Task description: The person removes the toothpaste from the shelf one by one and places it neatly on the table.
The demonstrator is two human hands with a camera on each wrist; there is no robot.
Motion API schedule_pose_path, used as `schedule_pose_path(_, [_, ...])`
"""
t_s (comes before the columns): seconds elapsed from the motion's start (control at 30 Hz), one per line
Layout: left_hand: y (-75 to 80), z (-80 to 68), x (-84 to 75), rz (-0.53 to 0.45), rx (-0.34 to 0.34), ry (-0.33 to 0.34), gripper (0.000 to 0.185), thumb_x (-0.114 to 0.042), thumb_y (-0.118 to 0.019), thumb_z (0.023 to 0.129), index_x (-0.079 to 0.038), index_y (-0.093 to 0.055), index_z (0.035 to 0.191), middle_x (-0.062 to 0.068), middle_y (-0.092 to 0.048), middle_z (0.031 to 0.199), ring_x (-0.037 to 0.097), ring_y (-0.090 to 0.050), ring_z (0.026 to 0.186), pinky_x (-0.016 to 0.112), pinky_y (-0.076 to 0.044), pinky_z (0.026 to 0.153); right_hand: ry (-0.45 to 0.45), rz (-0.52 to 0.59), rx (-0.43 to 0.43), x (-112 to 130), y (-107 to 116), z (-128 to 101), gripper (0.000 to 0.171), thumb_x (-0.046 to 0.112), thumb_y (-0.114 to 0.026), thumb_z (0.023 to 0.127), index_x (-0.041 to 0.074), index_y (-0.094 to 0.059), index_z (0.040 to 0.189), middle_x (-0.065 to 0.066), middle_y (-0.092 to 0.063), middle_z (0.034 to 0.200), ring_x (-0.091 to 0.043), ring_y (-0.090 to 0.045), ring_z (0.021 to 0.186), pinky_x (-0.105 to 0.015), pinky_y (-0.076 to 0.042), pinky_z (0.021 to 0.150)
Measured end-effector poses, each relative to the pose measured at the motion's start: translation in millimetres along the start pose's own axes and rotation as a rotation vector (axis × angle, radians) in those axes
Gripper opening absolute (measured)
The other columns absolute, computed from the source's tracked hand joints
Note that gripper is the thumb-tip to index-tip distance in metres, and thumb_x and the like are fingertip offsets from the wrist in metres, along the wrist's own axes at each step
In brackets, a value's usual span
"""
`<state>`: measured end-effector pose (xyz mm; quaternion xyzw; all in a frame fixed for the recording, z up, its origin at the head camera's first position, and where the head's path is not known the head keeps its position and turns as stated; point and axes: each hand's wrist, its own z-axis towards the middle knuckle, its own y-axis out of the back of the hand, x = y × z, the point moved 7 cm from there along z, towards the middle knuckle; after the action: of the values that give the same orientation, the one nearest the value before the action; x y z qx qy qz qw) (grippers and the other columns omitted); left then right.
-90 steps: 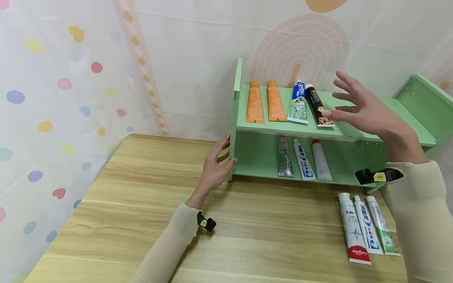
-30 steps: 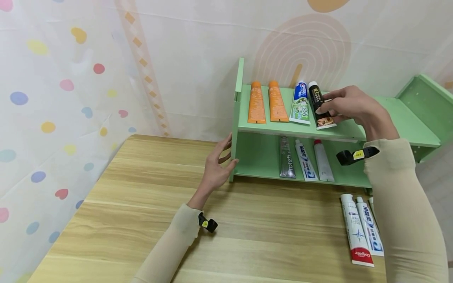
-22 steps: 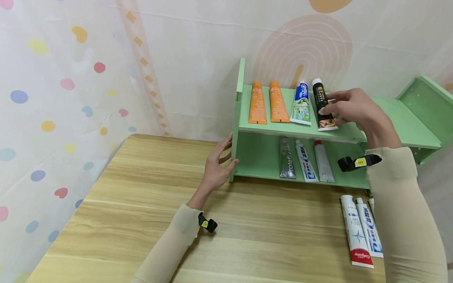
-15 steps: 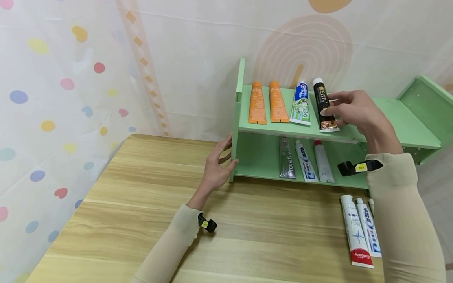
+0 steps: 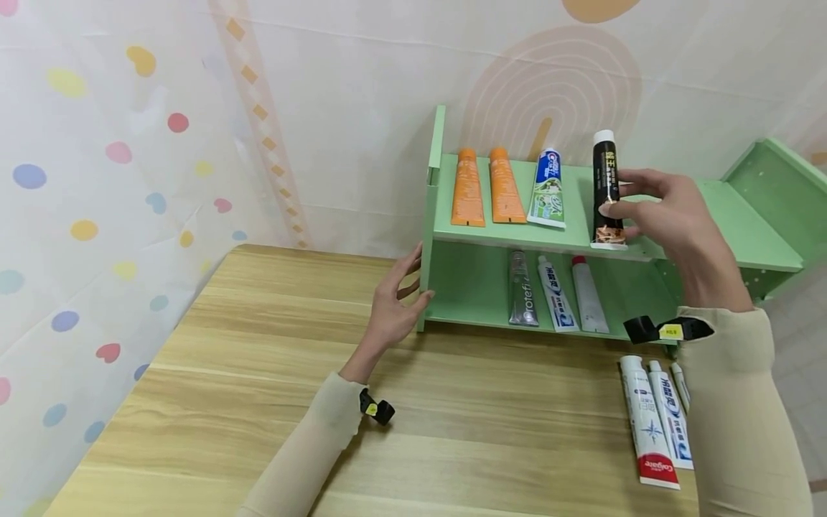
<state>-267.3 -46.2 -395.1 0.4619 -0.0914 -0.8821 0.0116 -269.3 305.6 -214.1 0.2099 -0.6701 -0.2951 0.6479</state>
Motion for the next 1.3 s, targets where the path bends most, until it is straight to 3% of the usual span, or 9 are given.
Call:
schedule_pose_path(0.27, [-1.6, 1.5, -1.2, -0.006, -0.004, 0.004, 0.081, 0.011, -0.071, 0.088, -0.02, -0.043, 0.157, 0.007, -0.053, 0.149, 0.027, -0.052, 0.14, 0.044, -0.057, 0.103, 0.063, 0.076, -0.061, -0.5, 3.2, -17.9, 0.068, 0.024, -0.072, 0.096, 0.015, -0.043, 0.157, 0.023, -0.055, 0.107, 0.006, -0.063, 0.071, -0.018, -0.057, 0.059])
schedule_pose_path(0.6, [-2.6, 0.6, -1.8, -0.006, -0.005, 0.005, 0.081, 0.013, -0.072, 0.087, -0.015, -0.043, 0.157, 0.012, -0.053, 0.149, 0.032, -0.052, 0.139, 0.049, -0.057, 0.102, 0.114, 0.109, -0.097, -5.2, -2.3, -41.7, 0.066, 0.02, -0.072, 0.096, 0.023, -0.045, 0.157, 0.019, -0.053, 0.111, 0.02, -0.061, 0.088, -0.016, -0.055, 0.059])
schedule_pose_path(0.83, [-1.5, -0.6, -2.6, -0.004, 0.003, -0.007, 0.082, 0.009, -0.071, 0.089, -0.025, -0.042, 0.158, 0.005, -0.053, 0.15, 0.025, -0.052, 0.14, 0.042, -0.057, 0.103, 0.151, 0.162, -0.117, -8.8, -4.8, -56.7, 0.065, 0.009, -0.071, 0.095, 0.02, -0.048, 0.154, 0.02, -0.055, 0.113, 0.019, -0.064, 0.088, -0.015, -0.055, 0.058])
schedule_pose_path(1.13, [-2.7, -0.1, -2.4, 0.008, 0.008, -0.003, 0.083, 0.008, -0.071, 0.09, -0.029, -0.041, 0.158, 0.004, -0.053, 0.15, 0.023, -0.052, 0.14, 0.039, -0.057, 0.104, 0.142, 0.115, -0.15, -22.1, -7.1, -72.1, 0.066, 0.011, -0.07, 0.096, 0.024, -0.045, 0.156, 0.023, -0.053, 0.114, 0.016, -0.062, 0.084, -0.012, -0.053, 0.06])
schedule_pose_path(1.3, [-2.6, 0.2, -3.1, 0.009, 0.003, -0.008, 0.083, 0.009, -0.071, 0.089, -0.026, -0.042, 0.158, 0.005, -0.053, 0.15, 0.025, -0.053, 0.14, 0.04, -0.057, 0.103, 0.104, 0.064, -0.155, -33.6, -10.6, -81.1, 0.068, 0.016, -0.07, 0.097, 0.031, -0.042, 0.157, 0.027, -0.05, 0.117, 0.011, -0.058, 0.088, -0.005, -0.05, 0.067])
